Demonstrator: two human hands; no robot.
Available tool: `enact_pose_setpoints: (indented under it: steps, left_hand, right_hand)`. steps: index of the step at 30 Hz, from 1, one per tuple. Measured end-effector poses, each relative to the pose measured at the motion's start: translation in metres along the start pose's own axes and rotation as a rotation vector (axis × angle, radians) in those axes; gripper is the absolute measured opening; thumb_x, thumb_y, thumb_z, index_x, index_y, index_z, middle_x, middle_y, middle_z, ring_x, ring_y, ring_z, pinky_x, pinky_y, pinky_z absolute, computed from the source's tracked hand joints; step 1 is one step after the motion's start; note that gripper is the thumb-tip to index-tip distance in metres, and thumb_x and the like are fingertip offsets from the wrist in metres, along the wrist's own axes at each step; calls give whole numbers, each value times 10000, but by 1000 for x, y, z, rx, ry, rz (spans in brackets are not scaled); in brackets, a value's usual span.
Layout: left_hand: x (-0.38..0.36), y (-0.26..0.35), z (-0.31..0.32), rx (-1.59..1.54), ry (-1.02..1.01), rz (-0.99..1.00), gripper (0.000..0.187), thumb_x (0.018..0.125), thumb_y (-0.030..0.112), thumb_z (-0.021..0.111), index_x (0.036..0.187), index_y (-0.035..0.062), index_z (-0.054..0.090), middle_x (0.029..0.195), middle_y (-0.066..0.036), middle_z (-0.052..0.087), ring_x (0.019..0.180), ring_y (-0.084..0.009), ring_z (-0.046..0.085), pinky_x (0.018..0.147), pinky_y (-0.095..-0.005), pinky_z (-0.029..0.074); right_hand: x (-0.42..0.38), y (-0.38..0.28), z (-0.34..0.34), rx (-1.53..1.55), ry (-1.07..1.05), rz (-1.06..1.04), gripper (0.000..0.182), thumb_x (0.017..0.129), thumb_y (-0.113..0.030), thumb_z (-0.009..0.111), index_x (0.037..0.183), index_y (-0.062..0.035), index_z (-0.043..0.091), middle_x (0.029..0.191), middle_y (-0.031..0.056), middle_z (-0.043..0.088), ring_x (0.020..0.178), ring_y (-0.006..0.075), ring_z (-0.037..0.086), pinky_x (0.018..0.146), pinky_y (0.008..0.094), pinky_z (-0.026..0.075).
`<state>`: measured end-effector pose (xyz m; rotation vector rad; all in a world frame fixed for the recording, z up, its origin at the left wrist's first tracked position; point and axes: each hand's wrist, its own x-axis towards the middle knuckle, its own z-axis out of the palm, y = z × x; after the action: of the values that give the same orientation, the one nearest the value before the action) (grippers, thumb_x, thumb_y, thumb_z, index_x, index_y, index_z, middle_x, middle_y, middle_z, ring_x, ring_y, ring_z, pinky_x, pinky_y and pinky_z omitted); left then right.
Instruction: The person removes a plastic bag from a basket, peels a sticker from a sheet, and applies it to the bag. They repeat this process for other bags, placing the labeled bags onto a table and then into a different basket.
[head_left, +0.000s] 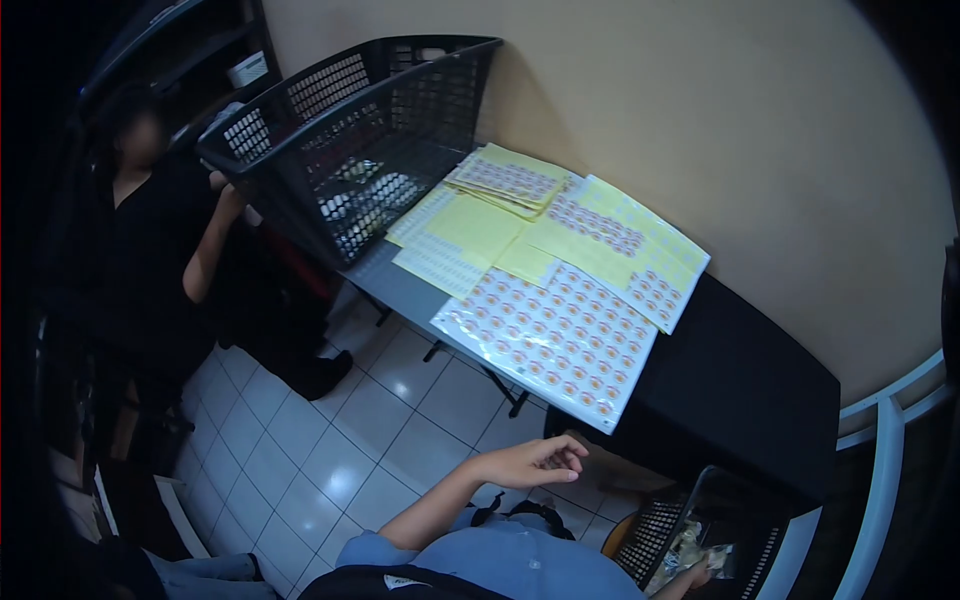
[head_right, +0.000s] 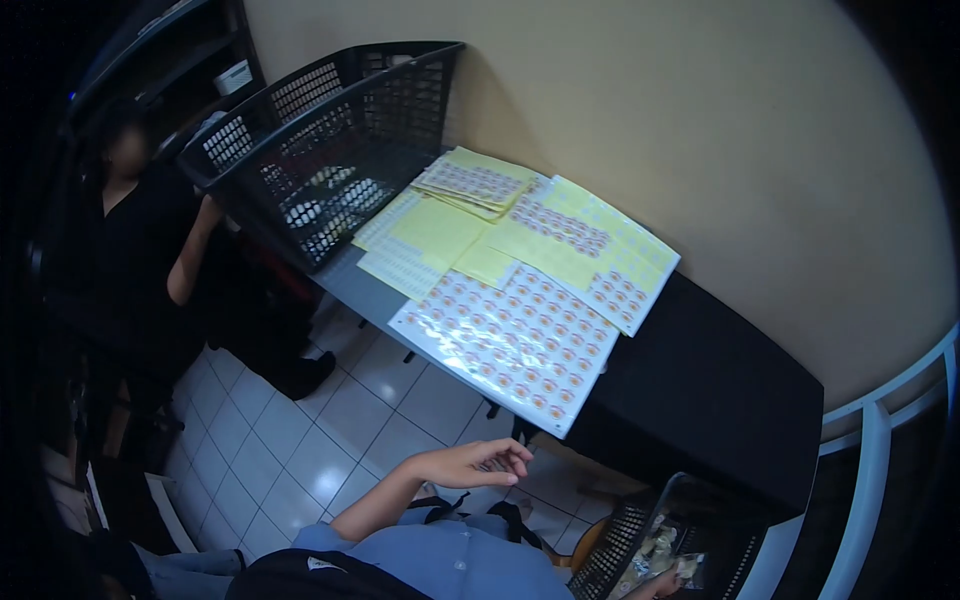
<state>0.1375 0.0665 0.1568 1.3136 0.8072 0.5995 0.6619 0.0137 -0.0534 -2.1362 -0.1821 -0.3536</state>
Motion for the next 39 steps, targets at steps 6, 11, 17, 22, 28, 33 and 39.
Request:
enact_pose_setpoints:
  steps: [6,11,17,22,28,33,39]
  left_hand:
    - [-107,-25,-62,-82,213,-43,410,821,138,541,1180,35,373,1048,-79,485,1000,-148,479,853,-291,391]
    - [-154,-34,-107,-174,576,104,489,732,13,613,1155,44,370,1098,-99,449,988,-151,495,737,-246,461]
    - [-174,-31,-171,-127,975,1,444,750,95,614,1127,27,389,1049,-79,495,898,-123,530,658,-238,471]
    - [-207,-41,-216,-119,1103,111,395,760,115,608,1094,20,420,1014,-70,525,870,-119,529,631,-217,434]
    - [-247,-59,-267,-24,1353,169,387,765,103,595,1101,31,418,1024,-69,523,866,-131,528,678,-244,435]
    - [-274,-60,-310,-76,1309,99,397,781,100,586,1124,48,395,1032,-68,519,918,-131,507,739,-258,414]
    - [-306,-59,-358,27,1121,1,439,772,121,605,1145,44,387,1057,-92,516,951,-171,513,773,-279,423]
  right_hand:
    - [-65,2,-1,-37,-62,-101,412,766,-419,549,912,-45,639,883,150,621,822,299,584,733,347,446]
    - [-133,-169,-22,289,-51,-657,179,756,-211,634,736,-34,632,793,61,605,745,176,552,677,293,450]
    - [-188,-366,-30,661,25,-872,223,743,-125,661,646,-5,501,678,32,495,618,112,465,605,231,434]
    - [-312,-525,-6,1117,-544,-1045,151,862,-34,427,895,36,557,905,83,495,850,156,498,726,262,451]
    - [-515,-714,-122,1498,-826,-1685,199,771,35,515,964,-3,540,870,82,534,770,141,524,690,255,436]
    - [-661,-766,-199,1325,-757,-2661,160,667,-19,570,824,-50,582,788,62,554,728,208,575,633,300,466]
    - [-797,-733,-167,-314,-798,-3388,317,587,-158,663,890,-88,600,858,95,606,815,253,591,674,356,477]
